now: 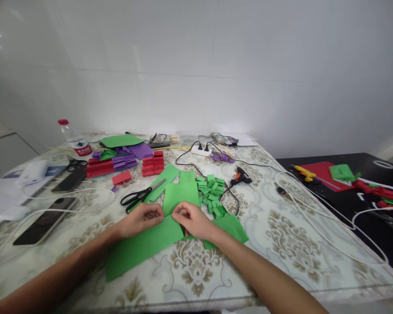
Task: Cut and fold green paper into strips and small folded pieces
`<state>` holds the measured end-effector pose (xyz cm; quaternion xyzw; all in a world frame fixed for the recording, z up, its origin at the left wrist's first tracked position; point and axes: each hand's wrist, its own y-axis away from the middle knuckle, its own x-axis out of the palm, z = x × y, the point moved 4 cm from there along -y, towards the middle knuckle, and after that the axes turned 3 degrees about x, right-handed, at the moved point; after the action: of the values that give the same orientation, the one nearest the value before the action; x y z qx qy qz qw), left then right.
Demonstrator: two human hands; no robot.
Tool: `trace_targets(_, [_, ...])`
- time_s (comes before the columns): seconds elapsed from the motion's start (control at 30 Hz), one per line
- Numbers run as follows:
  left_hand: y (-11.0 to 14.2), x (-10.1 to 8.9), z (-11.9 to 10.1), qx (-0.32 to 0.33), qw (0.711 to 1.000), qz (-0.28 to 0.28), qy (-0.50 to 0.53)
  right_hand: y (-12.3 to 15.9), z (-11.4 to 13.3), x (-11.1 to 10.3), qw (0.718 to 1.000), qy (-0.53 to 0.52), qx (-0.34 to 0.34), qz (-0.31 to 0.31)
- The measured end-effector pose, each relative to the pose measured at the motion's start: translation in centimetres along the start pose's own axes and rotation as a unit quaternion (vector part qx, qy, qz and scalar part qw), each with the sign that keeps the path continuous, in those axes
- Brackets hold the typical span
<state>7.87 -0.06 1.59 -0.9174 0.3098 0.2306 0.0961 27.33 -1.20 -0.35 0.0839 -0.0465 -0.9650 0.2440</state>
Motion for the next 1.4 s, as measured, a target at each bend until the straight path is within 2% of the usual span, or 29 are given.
trace_targets(0.17, [0.0,0.0,0.0,0.005,1.000,-0.005,0.008,-0.2,0.2,-0.4,0.999,0.022,-0.020,-0.031])
trace_targets(0.37, [-0.1,-1.4,0.6,0.005,0.999,-0.039,0.011,-0.9,1.0,-3.5,0.989,0.033,-0.063,-0.127])
trace_targets(0.53, [-0.4,-2.9,1.2,-0.003,0.996,-0.088,0.004,-1.3,0.8,-6.1,0.979,0.031,-0.066,-0.193])
trace_targets(0.83, [-0.6,-4.7,2.7,-0.025,0.981,-0.193,0.005,-1.7,-0.6,-7.6,0.960,0.011,-0.053,-0.276])
trace_targets(0.93, [-0.6,-4.8,3.2,-0.039,0.976,-0.212,0.015,-1.7,-1.1,-7.7,0.961,-0.005,-0.037,-0.275])
trace_targets(1.17, [-0.7,-5.2,3.1,-0.040,0.968,-0.248,0.015,-1.5,-0.8,-6.3,0.982,-0.061,-0.004,-0.178])
trace_targets(1.4, [-0.7,-5.4,2.9,-0.040,0.965,-0.256,0.029,-1.6,-0.7,-6.4,0.983,-0.062,-0.007,-0.170])
